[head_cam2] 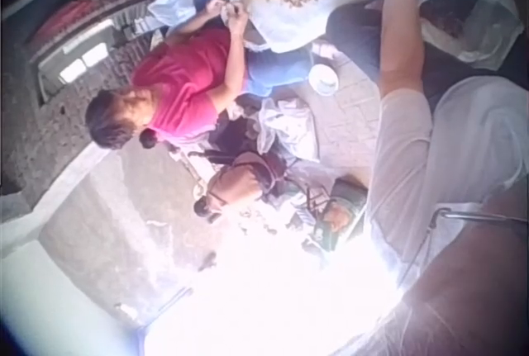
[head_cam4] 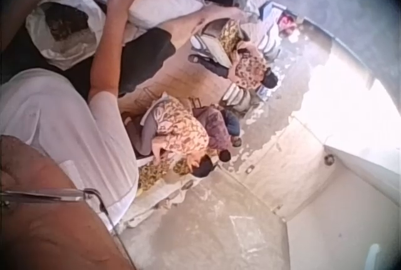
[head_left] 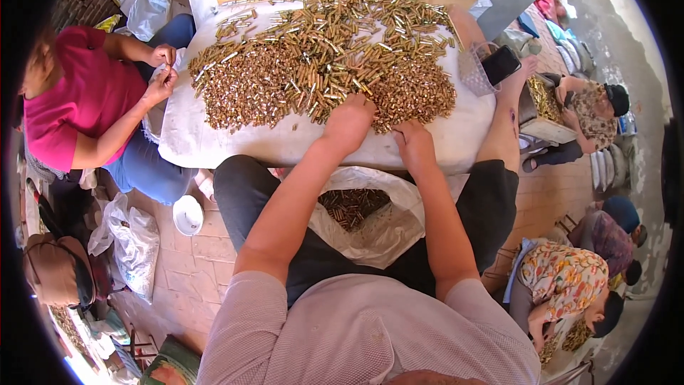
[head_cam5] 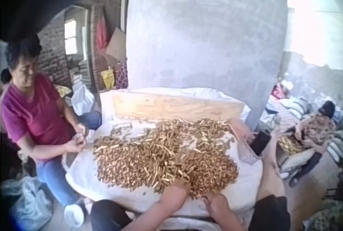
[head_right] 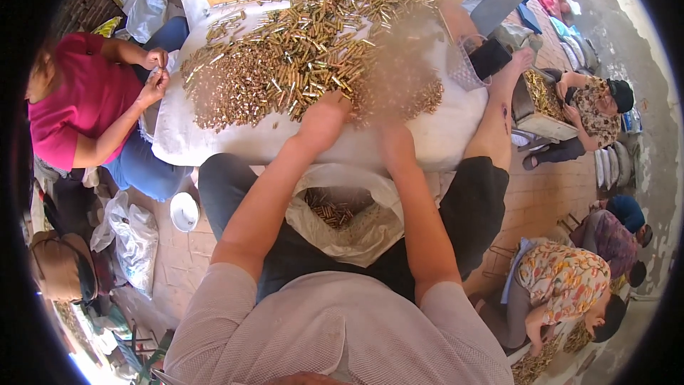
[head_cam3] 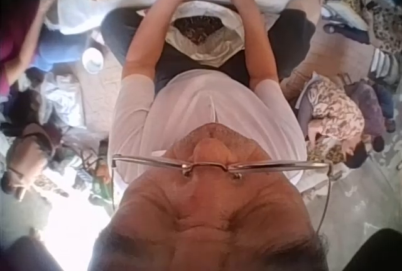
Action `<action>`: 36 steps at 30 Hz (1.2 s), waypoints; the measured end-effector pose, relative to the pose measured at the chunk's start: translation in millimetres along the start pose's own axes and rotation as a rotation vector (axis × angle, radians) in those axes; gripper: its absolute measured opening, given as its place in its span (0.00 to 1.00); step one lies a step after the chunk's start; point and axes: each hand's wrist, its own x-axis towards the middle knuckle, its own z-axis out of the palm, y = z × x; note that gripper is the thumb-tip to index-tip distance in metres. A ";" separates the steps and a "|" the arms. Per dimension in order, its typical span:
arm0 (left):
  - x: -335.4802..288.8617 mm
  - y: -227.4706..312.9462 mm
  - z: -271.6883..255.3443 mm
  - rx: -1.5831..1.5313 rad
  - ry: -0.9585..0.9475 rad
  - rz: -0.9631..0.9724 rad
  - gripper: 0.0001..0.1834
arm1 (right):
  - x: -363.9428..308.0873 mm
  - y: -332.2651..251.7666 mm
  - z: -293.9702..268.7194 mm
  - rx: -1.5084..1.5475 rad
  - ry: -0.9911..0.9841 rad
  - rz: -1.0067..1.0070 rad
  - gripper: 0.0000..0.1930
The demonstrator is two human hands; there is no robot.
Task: The person assembles small brass casings and metal projectiles by hand.
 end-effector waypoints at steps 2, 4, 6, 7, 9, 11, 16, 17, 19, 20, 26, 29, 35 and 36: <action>0.6 -0.9 -5.0 -0.288 -0.026 -0.130 0.05 | -2.2 0.3 -0.3 -0.006 0.025 -0.039 0.09; 0.0 1.4 -13.3 -0.463 -0.062 -0.181 0.06 | -4.3 -0.5 -1.8 0.242 0.088 0.062 0.06; -1.3 2.4 -16.7 -0.634 -0.092 -0.233 0.07 | -3.4 0.0 -6.8 0.517 0.022 0.258 0.05; -1.3 4.0 -17.0 -0.730 -0.100 -0.254 0.07 | -3.1 0.3 -9.2 0.789 -0.047 0.459 0.05; -5.3 2.1 -12.1 -0.823 -0.105 -0.277 0.06 | 0.3 -8.5 -18.1 0.987 -0.071 0.491 0.05; -7.5 2.7 -9.0 -0.961 -0.125 -0.308 0.06 | 1.2 -14.6 -23.9 1.183 -0.090 0.526 0.05; -7.7 10.6 -6.2 -1.135 -0.190 -0.358 0.05 | -1.1 -21.1 -26.8 1.534 -0.063 0.636 0.07; -7.5 11.5 -6.3 -1.145 -0.192 -0.360 0.04 | -1.5 -21.4 -26.3 1.534 -0.063 0.636 0.07; -7.2 12.2 -6.5 -1.144 -0.193 -0.353 0.04 | -2.2 -21.9 -25.1 1.598 -0.032 0.673 0.08; -6.9 12.8 -7.2 -1.144 -0.195 -0.345 0.04 | -3.1 -20.7 -24.0 1.598 -0.031 0.674 0.08; -5.9 14.4 -9.5 -1.216 -0.213 -0.352 0.04 | -5.1 -22.4 -23.8 1.679 -0.044 0.687 0.08; -6.0 14.8 -10.7 -1.206 -0.223 -0.354 0.04 | -4.7 -24.6 -26.4 1.659 -0.040 0.701 0.07; -9.0 14.7 -8.0 -1.120 -0.206 -0.321 0.04 | -4.3 -25.3 -30.5 1.603 -0.062 0.713 0.07; -9.9 14.7 -6.8 -1.119 -0.205 -0.321 0.04 | -4.3 -25.3 -30.6 1.593 -0.067 0.706 0.07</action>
